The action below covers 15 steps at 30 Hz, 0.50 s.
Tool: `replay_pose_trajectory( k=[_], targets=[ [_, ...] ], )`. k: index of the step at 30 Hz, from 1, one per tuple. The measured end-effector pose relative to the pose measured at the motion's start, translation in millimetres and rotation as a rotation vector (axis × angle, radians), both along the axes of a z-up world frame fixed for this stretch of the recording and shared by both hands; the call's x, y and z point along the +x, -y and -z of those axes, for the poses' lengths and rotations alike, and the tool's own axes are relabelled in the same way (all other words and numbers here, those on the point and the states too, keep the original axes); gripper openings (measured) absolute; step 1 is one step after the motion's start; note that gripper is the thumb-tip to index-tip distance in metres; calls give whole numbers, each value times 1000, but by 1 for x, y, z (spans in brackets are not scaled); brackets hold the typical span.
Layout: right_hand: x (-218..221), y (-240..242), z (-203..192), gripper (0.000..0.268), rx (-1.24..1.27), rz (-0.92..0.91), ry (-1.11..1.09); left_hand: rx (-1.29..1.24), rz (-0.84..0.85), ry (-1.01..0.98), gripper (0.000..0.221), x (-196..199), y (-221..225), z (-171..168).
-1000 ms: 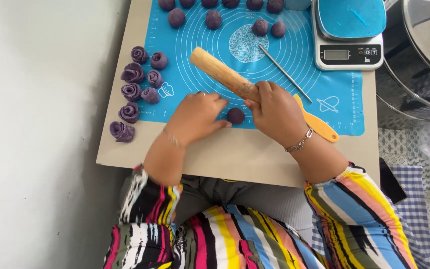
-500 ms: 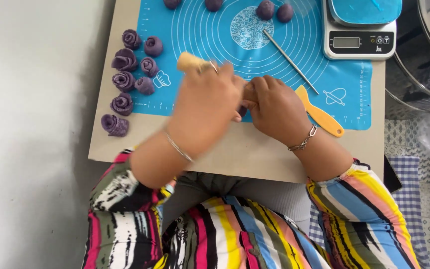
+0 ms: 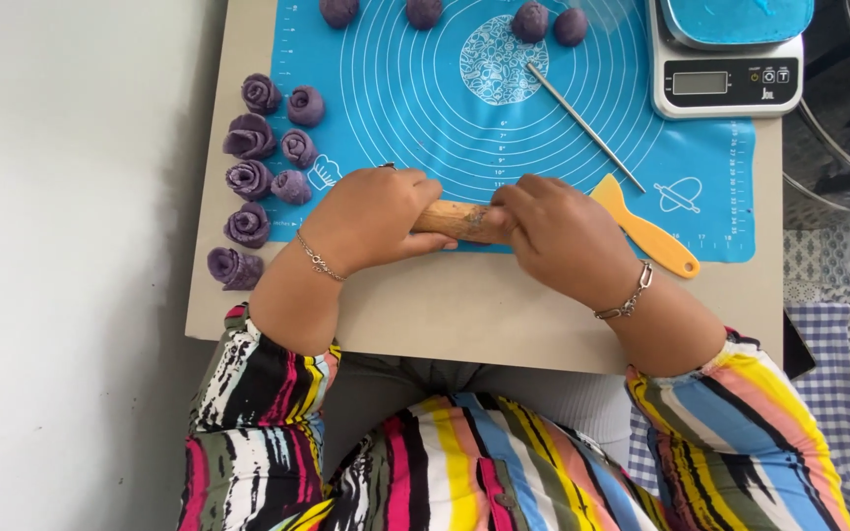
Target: Refining and shaping purple dough into decorative rose shapes using a rolling pin and manual manipulation on a silicone mat.
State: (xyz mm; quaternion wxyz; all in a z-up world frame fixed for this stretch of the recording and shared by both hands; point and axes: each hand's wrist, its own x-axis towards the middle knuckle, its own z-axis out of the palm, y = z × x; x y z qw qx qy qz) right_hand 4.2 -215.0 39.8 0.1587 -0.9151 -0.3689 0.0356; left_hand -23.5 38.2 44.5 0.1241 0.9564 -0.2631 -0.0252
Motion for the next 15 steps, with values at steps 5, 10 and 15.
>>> replay_pose_trajectory(
  k=[5,10,15],
  targets=[
    [8,8,14,31,-63,261,232,-9,-77,-75,59,3,3,7],
    [10,6,17,40,-68,347,390,-36,-164,-80,66,9,10,10],
    [7,1,6,41,-6,360,315,-37,-270,-58,66,12,14,20]
  ],
)
